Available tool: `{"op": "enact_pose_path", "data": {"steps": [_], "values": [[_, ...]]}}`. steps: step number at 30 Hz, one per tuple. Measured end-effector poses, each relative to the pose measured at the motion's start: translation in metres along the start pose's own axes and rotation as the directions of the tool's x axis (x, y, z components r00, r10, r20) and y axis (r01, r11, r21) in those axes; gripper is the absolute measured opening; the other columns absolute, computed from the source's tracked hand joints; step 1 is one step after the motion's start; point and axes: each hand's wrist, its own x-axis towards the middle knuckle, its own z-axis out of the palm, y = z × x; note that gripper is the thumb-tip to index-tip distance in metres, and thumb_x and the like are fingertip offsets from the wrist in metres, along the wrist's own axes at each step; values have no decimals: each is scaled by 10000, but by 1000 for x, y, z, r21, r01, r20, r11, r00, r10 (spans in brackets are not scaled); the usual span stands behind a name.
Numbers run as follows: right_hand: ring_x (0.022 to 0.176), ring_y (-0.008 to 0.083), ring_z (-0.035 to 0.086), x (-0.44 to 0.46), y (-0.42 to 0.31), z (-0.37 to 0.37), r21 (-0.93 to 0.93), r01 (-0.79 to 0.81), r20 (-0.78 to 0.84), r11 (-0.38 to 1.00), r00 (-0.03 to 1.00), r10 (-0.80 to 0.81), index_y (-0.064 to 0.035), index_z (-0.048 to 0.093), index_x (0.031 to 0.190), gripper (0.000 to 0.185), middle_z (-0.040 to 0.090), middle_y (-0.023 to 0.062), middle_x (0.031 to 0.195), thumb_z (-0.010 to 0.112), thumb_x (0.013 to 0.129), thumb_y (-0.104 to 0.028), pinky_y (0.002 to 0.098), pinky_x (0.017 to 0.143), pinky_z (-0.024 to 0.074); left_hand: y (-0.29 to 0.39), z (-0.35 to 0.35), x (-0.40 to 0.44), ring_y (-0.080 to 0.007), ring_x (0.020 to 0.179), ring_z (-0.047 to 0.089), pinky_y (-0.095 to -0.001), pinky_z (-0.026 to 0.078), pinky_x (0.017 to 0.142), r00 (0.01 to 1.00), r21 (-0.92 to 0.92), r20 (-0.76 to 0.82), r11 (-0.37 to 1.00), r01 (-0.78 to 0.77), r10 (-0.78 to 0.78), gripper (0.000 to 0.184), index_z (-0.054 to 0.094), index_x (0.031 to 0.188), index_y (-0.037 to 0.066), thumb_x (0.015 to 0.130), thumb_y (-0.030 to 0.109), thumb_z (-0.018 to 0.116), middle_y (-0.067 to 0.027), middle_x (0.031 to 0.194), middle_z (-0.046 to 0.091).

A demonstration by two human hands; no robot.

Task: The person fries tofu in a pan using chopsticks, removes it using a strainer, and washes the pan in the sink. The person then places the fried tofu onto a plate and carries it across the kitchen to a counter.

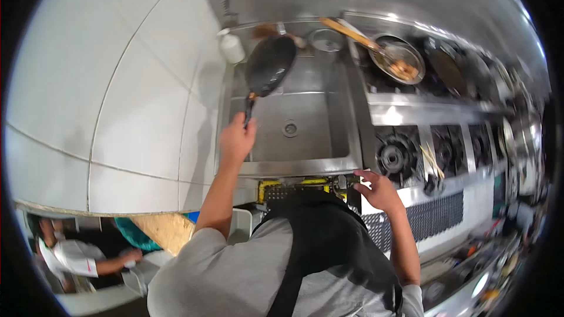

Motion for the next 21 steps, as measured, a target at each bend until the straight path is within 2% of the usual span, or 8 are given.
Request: {"op": "enact_pose_path", "data": {"steps": [6,9,11,16,18,19,20,21], "values": [[1172,397,629,-208,121,53,-45,-582,-238,812,796,557,-107,640,1339,504,681,232,1222,662,913,-375,494,990,496,-30,-15,-35,-380,1079,678,-455,534,928,986,237,3,958,-162,166,536,615,1311,-4,980,416,621,-218,1245,678],[1194,400,613,-297,196,133,120,-822,-248,556,518,819,-109,626,1355,549,660,188,1293,623,917,-440,496,989,493,-61,-2,-39,-407,1084,661,-463,529,896,985,302,56,937,-173,163,589,561,1331,-23,999,463,580,-229,1239,668],[1142,365,658,-358,225,198,182,-915,-123,359,341,932,-71,715,1169,412,699,167,1228,541,931,-359,487,960,526,-27,-2,-57,-413,1116,643,-478,514,886,978,205,77,956,-207,195,605,562,1317,-36,1001,480,568,-257,1235,658],[1142,361,662,-496,315,528,148,-966,359,214,254,898,-92,750,1144,379,667,184,1295,554,870,-268,497,946,524,-6,33,-63,-409,1031,627,-456,487,867,935,-121,227,961,-249,271,632,576,1278,-84,992,479,600,-275,1156,656],[1082,342,685,-528,219,513,417,-899,580,-134,149,801,-47,629,1330,493,587,179,1417,519,991,-388,482,865,569,45,36,-91,-359,927,618,-430,478,811,879,-366,444,931,4,171,617,582,1247,-101,994,460,610,-231,1058,667],[1063,331,686,-541,205,538,525,-839,572,-144,223,789,-34,547,1412,497,506,161,1502,479,1033,-349,459,856,598,48,65,-85,-264,825,568,-381,447,714,863,-410,391,900,-147,320,538,598,1199,-72,993,424,630,-146,952,623],[1076,340,672,-546,178,541,614,-708,569,-349,90,818,-38,553,1405,452,472,167,1525,506,1026,-280,458,828,627,50,91,-80,-169,723,518,-332,415,617,825,-445,330,846,-293,459,460,614,1151,-42,991,387,649,-61,846,578],[1119,344,653,-556,147,521,671,-643,568,-368,128,813,-2,575,1355,415,505,170,1485,516,1029,-251,467,773,647,96,74,-117,-95,667,453,-285,345,556,810,-573,456,818,-49,368,340,612,1094,12,982,327,671,1,796,516]]}}
